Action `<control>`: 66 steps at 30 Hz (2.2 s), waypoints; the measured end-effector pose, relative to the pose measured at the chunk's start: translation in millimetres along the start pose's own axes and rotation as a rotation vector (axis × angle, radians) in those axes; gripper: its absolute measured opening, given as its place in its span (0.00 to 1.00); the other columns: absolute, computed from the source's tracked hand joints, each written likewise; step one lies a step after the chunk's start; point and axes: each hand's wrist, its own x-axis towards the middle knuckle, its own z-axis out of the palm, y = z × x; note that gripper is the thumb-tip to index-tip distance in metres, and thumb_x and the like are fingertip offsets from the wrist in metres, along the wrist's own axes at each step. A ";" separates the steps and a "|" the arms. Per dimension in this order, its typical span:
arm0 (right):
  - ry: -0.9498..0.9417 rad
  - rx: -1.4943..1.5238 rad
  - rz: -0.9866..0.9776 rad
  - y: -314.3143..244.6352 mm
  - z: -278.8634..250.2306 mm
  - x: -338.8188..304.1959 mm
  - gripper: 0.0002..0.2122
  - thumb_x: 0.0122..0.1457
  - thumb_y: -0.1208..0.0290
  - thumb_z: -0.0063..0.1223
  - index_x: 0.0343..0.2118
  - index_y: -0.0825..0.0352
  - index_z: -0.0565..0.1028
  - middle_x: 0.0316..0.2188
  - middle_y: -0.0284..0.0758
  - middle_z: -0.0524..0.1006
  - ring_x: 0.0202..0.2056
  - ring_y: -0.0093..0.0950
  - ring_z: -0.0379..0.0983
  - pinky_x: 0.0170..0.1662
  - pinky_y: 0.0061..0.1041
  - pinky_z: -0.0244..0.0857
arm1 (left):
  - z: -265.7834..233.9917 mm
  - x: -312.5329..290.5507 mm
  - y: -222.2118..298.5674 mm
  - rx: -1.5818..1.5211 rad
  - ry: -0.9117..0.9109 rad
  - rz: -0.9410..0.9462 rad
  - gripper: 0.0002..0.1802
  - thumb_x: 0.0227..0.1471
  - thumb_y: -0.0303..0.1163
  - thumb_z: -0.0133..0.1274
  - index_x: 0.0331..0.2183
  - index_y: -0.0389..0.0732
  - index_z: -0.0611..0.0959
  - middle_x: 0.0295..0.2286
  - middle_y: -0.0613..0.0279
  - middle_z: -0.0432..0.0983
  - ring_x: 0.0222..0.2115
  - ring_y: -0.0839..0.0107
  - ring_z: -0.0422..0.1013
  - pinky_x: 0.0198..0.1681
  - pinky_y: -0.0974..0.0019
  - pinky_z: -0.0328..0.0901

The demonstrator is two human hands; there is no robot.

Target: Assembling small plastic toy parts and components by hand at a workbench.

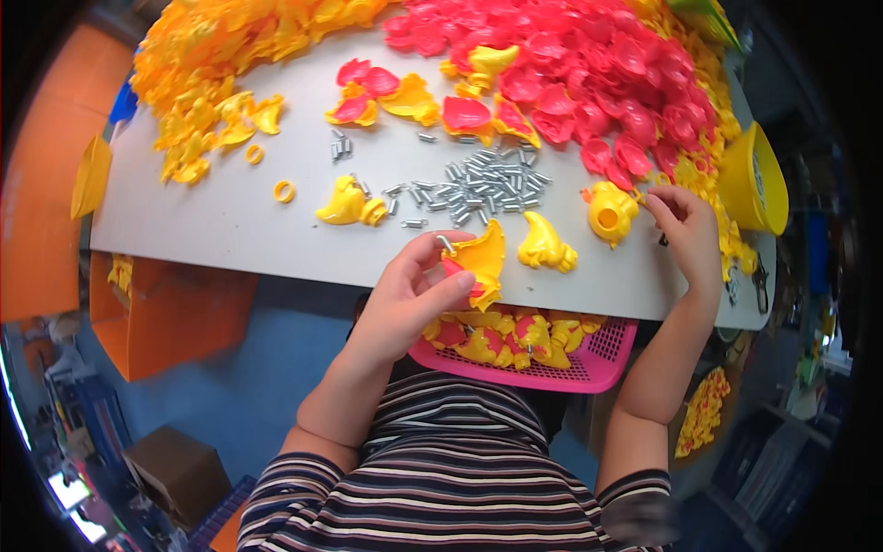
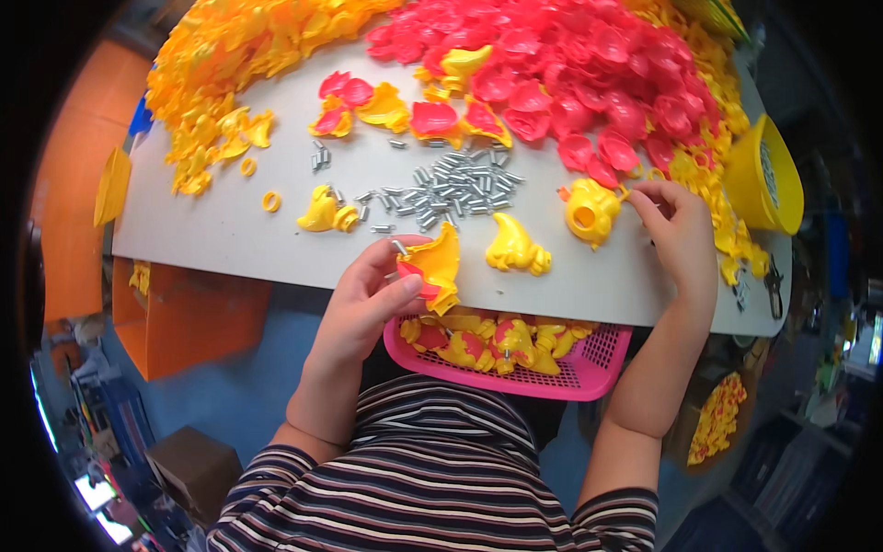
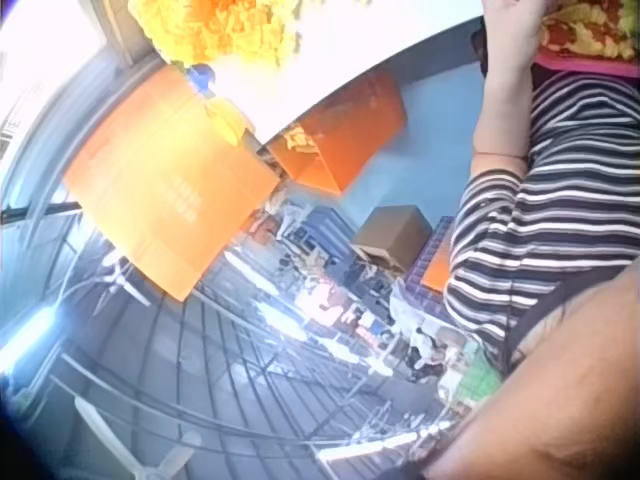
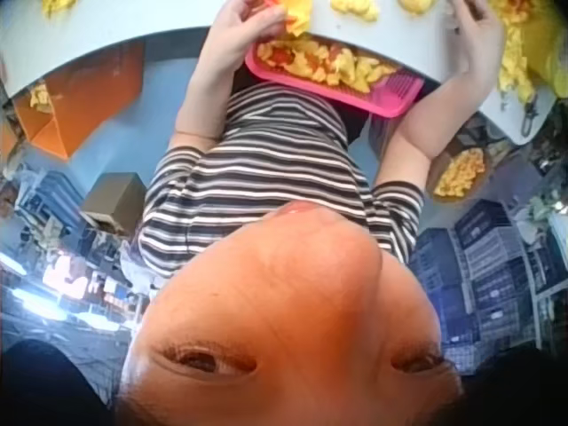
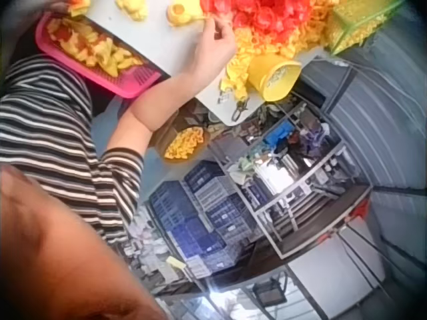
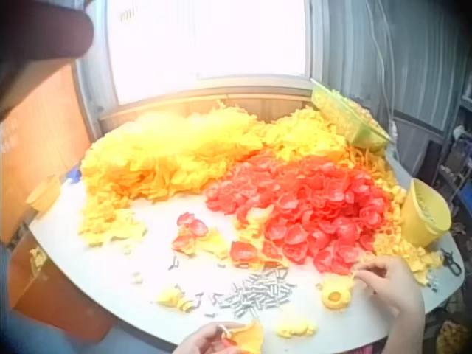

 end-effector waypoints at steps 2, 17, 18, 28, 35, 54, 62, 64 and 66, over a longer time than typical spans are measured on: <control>-0.032 0.043 0.003 -23.2 4.1 -0.4 0.10 0.58 0.70 0.56 0.38 0.71 0.78 0.27 0.30 0.78 0.27 0.16 0.70 0.31 0.16 0.63 | -1.2 1.3 -0.2 -0.003 -0.003 0.000 0.25 0.55 0.30 0.54 0.53 0.37 0.70 0.41 0.64 0.73 0.41 0.79 0.72 0.40 0.76 0.70; -0.367 -0.077 -0.702 -148.8 106.4 37.1 0.07 0.54 0.75 0.58 0.35 0.71 0.78 0.24 0.34 0.77 0.25 0.21 0.71 0.28 0.20 0.63 | -17.5 10.1 -15.0 -0.121 -0.139 0.003 0.24 0.56 0.27 0.53 0.52 0.32 0.67 0.44 0.56 0.71 0.43 0.73 0.73 0.43 0.71 0.70; -0.385 -0.099 -0.704 -151.0 110.8 38.5 0.07 0.54 0.75 0.58 0.34 0.71 0.78 0.24 0.34 0.76 0.24 0.20 0.70 0.28 0.20 0.63 | -18.8 10.9 -13.6 -0.132 -0.153 -0.011 0.24 0.56 0.27 0.53 0.52 0.32 0.67 0.44 0.55 0.71 0.44 0.72 0.72 0.44 0.70 0.70; -0.406 -0.114 -0.611 -142.9 107.4 42.9 0.06 0.55 0.75 0.58 0.34 0.72 0.78 0.25 0.34 0.78 0.26 0.20 0.73 0.30 0.20 0.65 | -20.4 14.1 -12.3 -0.144 -0.165 0.008 0.23 0.56 0.24 0.53 0.51 0.30 0.67 0.46 0.54 0.71 0.45 0.71 0.72 0.48 0.70 0.68; -0.244 -0.151 -0.512 -119.6 74.0 42.8 0.07 0.55 0.76 0.57 0.35 0.72 0.78 0.26 0.35 0.79 0.27 0.20 0.74 0.30 0.19 0.66 | -18.7 14.2 -12.8 -0.097 -0.139 -0.012 0.22 0.56 0.24 0.53 0.51 0.29 0.67 0.45 0.55 0.71 0.43 0.73 0.72 0.46 0.71 0.68; -0.078 -0.290 -0.496 -88.4 70.4 58.8 0.07 0.53 0.75 0.58 0.35 0.71 0.78 0.29 0.39 0.79 0.29 0.29 0.75 0.34 0.25 0.68 | -13.3 20.2 -8.0 -0.022 -0.096 -0.023 0.22 0.55 0.27 0.55 0.50 0.31 0.70 0.40 0.59 0.73 0.36 0.79 0.74 0.37 0.75 0.69; 0.054 -0.468 -0.443 -85.0 80.5 71.2 0.09 0.52 0.70 0.59 0.33 0.70 0.80 0.30 0.43 0.79 0.31 0.38 0.76 0.36 0.31 0.69 | -13.3 20.1 -7.6 -0.035 -0.122 -0.032 0.22 0.55 0.27 0.55 0.50 0.32 0.70 0.39 0.59 0.74 0.36 0.78 0.74 0.38 0.76 0.69; 0.085 -0.480 -0.449 -82.2 86.7 74.7 0.09 0.52 0.67 0.58 0.32 0.67 0.82 0.28 0.43 0.79 0.32 0.39 0.76 0.38 0.34 0.70 | -12.8 20.3 -9.8 -0.061 -0.120 -0.015 0.22 0.55 0.26 0.55 0.50 0.31 0.70 0.40 0.58 0.74 0.37 0.78 0.74 0.38 0.76 0.69; 0.061 -0.481 -0.405 -84.2 88.5 77.4 0.09 0.52 0.66 0.59 0.32 0.66 0.82 0.27 0.43 0.79 0.31 0.39 0.77 0.37 0.34 0.70 | -13.1 19.4 -9.9 -0.057 -0.121 -0.016 0.22 0.55 0.26 0.55 0.50 0.31 0.70 0.40 0.58 0.74 0.37 0.78 0.74 0.38 0.76 0.69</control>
